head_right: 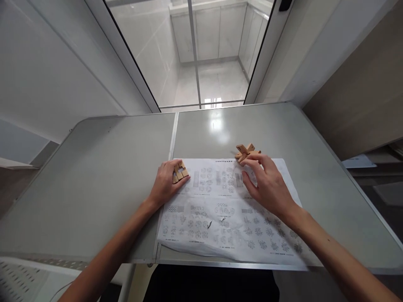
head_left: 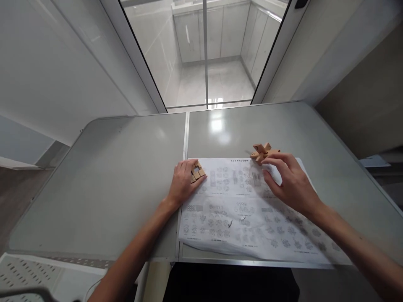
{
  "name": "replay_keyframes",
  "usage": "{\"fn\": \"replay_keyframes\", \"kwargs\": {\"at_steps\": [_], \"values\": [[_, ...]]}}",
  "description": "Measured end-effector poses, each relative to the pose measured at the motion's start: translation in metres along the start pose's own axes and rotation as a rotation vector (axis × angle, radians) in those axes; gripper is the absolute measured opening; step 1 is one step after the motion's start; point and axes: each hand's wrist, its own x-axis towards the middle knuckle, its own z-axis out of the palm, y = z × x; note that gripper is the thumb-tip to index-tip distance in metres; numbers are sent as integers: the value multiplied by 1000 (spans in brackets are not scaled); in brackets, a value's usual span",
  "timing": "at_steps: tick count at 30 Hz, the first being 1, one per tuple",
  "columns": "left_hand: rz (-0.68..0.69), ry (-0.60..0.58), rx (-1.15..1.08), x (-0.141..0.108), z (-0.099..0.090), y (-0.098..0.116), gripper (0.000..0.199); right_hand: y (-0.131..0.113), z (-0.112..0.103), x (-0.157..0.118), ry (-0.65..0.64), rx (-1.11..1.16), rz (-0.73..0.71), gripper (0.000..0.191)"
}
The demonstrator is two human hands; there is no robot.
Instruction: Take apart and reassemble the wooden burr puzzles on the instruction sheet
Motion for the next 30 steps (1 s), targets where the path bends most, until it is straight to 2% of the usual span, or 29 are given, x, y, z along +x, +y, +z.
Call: {"fn": "replay_keyframes", "kwargs": {"at_steps": [9,15,22,30], "values": [[21,12,21,0,5,-1,48,6,8,-1,73,-56,68,34],[31,6,29,-1,7,0,48,14,18,1,77,-74,105,46],[49,16,29,-1,8,-1,48,20,34,6,65,-146,163,50],[35,18,22,-2,6,0,48,20,46,16,117,-105,192,41]]}}
